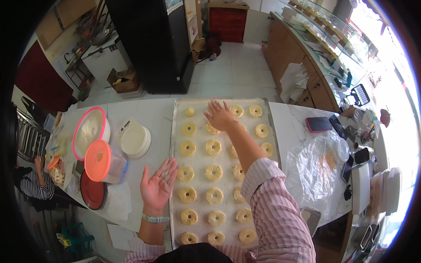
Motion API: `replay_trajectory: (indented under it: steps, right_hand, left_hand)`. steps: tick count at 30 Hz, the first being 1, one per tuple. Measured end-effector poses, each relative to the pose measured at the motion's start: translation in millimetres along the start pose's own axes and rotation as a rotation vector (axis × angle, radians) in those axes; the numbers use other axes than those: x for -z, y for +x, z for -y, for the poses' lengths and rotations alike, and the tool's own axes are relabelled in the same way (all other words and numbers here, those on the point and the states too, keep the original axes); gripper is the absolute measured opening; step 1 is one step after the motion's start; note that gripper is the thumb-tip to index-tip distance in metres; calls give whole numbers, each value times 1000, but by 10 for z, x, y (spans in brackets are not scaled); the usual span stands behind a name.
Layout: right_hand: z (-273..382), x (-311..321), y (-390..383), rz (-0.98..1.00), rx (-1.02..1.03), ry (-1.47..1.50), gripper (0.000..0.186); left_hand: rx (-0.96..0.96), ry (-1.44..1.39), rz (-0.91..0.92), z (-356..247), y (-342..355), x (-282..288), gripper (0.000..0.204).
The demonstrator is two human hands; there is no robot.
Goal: The person prepares round pieces of dough on a baking sheet by hand, pressing a small indentation into the center of each one and smoothing the edges.
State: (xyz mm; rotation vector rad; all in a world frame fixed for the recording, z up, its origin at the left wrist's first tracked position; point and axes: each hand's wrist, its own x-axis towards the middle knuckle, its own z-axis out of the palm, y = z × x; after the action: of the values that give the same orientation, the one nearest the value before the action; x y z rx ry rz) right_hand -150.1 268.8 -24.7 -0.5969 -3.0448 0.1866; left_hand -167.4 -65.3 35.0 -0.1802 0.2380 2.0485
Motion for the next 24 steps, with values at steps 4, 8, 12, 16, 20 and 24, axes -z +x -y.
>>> replay_trajectory:
  steps: [4, 8, 12, 16, 20, 24]
  right_hand:
    - [228, 142, 106, 220, 14, 3, 63]
    - [83, -23, 34, 100, -11, 32, 64]
    - [45, -80, 27, 44, -7, 34, 65]
    - [63, -45, 76, -6, 26, -13, 67]
    - [133, -29, 130, 55, 0, 44, 66]
    - [-54, -88, 148, 4, -16, 101, 60]
  left_hand:
    - [-127, -18, -127, -176, -392, 255, 64]
    - [-148, -102, -126, -199, -420, 322, 61]
    - [-141, -122, -89, -214, -395, 295, 58]
    - [-151, -104, -82, -240, -388, 282, 57]
    - [-140, -117, -66, -263, -403, 323, 55]
    - [-103, -147, -49, -236, -383, 324, 51]
